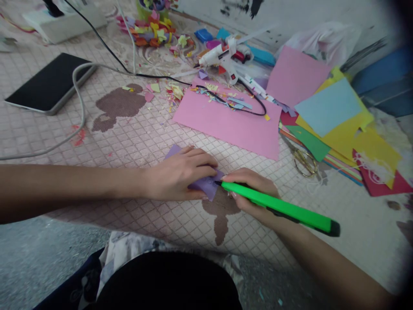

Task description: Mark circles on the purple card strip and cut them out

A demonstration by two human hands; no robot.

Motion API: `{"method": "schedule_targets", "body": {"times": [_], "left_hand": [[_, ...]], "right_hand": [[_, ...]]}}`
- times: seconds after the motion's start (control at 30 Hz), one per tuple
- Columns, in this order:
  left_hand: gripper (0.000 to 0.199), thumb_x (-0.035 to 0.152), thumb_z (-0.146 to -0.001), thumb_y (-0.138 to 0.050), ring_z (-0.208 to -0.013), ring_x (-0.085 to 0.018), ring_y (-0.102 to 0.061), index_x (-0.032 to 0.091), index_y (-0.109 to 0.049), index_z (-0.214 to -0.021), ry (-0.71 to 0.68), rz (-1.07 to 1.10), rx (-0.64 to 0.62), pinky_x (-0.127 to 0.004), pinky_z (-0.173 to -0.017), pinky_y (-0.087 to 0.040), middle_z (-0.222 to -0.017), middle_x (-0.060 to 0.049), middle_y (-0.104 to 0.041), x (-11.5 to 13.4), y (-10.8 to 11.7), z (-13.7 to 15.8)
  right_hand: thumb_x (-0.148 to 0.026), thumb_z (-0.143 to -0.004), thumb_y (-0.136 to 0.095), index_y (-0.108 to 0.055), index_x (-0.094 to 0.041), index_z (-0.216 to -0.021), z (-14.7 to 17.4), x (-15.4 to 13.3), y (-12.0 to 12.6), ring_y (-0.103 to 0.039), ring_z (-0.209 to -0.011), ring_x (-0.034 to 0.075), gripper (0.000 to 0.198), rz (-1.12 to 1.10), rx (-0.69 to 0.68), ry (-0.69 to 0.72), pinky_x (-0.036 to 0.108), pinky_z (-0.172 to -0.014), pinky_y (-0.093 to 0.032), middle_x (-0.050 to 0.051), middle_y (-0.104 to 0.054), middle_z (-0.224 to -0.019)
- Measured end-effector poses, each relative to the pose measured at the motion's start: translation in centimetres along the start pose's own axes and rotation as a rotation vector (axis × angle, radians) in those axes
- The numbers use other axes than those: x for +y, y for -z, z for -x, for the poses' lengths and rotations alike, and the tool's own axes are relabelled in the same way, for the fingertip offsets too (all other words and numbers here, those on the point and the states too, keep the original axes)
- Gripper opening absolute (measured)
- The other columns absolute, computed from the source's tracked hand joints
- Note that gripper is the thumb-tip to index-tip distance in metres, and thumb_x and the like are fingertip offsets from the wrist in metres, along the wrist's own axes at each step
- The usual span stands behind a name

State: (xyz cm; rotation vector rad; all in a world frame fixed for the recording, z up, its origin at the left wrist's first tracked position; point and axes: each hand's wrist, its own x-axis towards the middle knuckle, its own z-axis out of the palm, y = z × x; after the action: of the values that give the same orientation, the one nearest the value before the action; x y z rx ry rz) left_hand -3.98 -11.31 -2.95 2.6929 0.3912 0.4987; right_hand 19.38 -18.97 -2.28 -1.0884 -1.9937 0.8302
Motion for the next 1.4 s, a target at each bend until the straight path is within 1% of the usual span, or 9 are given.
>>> {"method": "schedule_targets", "body": {"times": [0.07, 0.23, 0.5, 0.7, 0.9, 1.17, 1.4], "left_hand": [[0.039, 0.039, -0.086, -0.066, -0.112, -0.028, -0.056, 0.016, -0.059, -0.116, 0.002, -0.001, 0.002, -0.044, -0.096, -0.043, -0.124, -0.012, -0.062, -0.02, -0.02, -0.02], [0.039, 0.038, -0.085, -0.067, -0.111, -0.028, -0.056, 0.015, -0.059, -0.116, 0.001, 0.0, -0.009, -0.045, -0.096, -0.044, -0.123, -0.013, -0.061, -0.05, -0.01, -0.06], [0.04, 0.039, -0.084, -0.068, -0.111, -0.028, -0.056, 0.016, -0.059, -0.116, 0.014, 0.0, -0.012, -0.045, -0.095, -0.045, -0.123, -0.013, -0.061, -0.04, 0.05, -0.02], [0.04, 0.038, -0.084, -0.068, -0.111, -0.028, -0.057, 0.016, -0.059, -0.116, 0.006, -0.008, -0.001, -0.044, -0.095, -0.045, -0.123, -0.013, -0.061, -0.02, 0.0, 0.0], [0.039, 0.038, -0.084, -0.068, -0.111, -0.028, -0.057, 0.015, -0.06, -0.115, 0.004, -0.016, -0.001, -0.044, -0.094, -0.045, -0.122, -0.012, -0.061, 0.08, 0.08, -0.07], [0.04, 0.036, -0.083, -0.07, -0.111, -0.028, -0.057, 0.016, -0.06, -0.116, 0.017, -0.009, -0.002, -0.044, -0.095, -0.045, -0.123, -0.012, -0.061, -0.01, -0.04, -0.02], [0.04, 0.038, -0.084, -0.069, -0.11, -0.028, -0.057, 0.016, -0.061, -0.116, 0.032, -0.007, -0.02, -0.045, -0.096, -0.045, -0.123, -0.012, -0.062, 0.12, 0.1, -0.07]], "right_hand": [[-0.012, -0.083, -0.061, -0.067, -0.024, -0.108, 0.09, 0.05, -0.04, -0.066, -0.088, 0.016, 0.029, -0.001, 0.018, 0.003, 0.03, -0.075, -0.054, 0.003, -0.07, -0.098], [-0.01, -0.083, -0.06, -0.067, -0.024, -0.106, 0.34, 0.12, -0.14, -0.065, -0.074, 0.012, 0.028, -0.043, 0.097, -0.036, 0.028, -0.069, -0.054, 0.0, -0.068, -0.09], [-0.011, -0.083, -0.061, -0.067, -0.024, -0.106, 0.43, 0.25, -0.19, -0.065, -0.078, 0.013, 0.027, -0.012, 0.085, -0.022, 0.028, -0.071, -0.054, 0.001, -0.069, -0.093], [-0.011, -0.083, -0.061, -0.068, -0.024, -0.104, 0.17, -0.03, -0.2, -0.066, -0.076, 0.013, 0.026, 0.01, 0.089, -0.004, 0.027, -0.069, -0.054, 0.001, -0.07, -0.091], [-0.01, -0.082, -0.061, -0.068, -0.022, -0.105, 0.21, 0.03, -0.26, -0.066, -0.08, 0.013, 0.027, 0.025, 0.082, 0.014, 0.026, -0.07, -0.053, 0.002, -0.07, -0.092], [-0.012, -0.082, -0.059, -0.069, -0.022, -0.105, -0.01, -0.45, -0.44, -0.066, -0.079, 0.015, 0.027, 0.046, 0.062, 0.015, 0.03, -0.07, -0.054, 0.003, -0.07, -0.092], [-0.011, -0.083, -0.06, -0.068, -0.023, -0.104, 0.26, -0.03, -0.22, -0.065, -0.076, 0.013, 0.025, -0.001, 0.089, -0.016, 0.028, -0.07, -0.054, 0.002, -0.07, -0.092]]}}
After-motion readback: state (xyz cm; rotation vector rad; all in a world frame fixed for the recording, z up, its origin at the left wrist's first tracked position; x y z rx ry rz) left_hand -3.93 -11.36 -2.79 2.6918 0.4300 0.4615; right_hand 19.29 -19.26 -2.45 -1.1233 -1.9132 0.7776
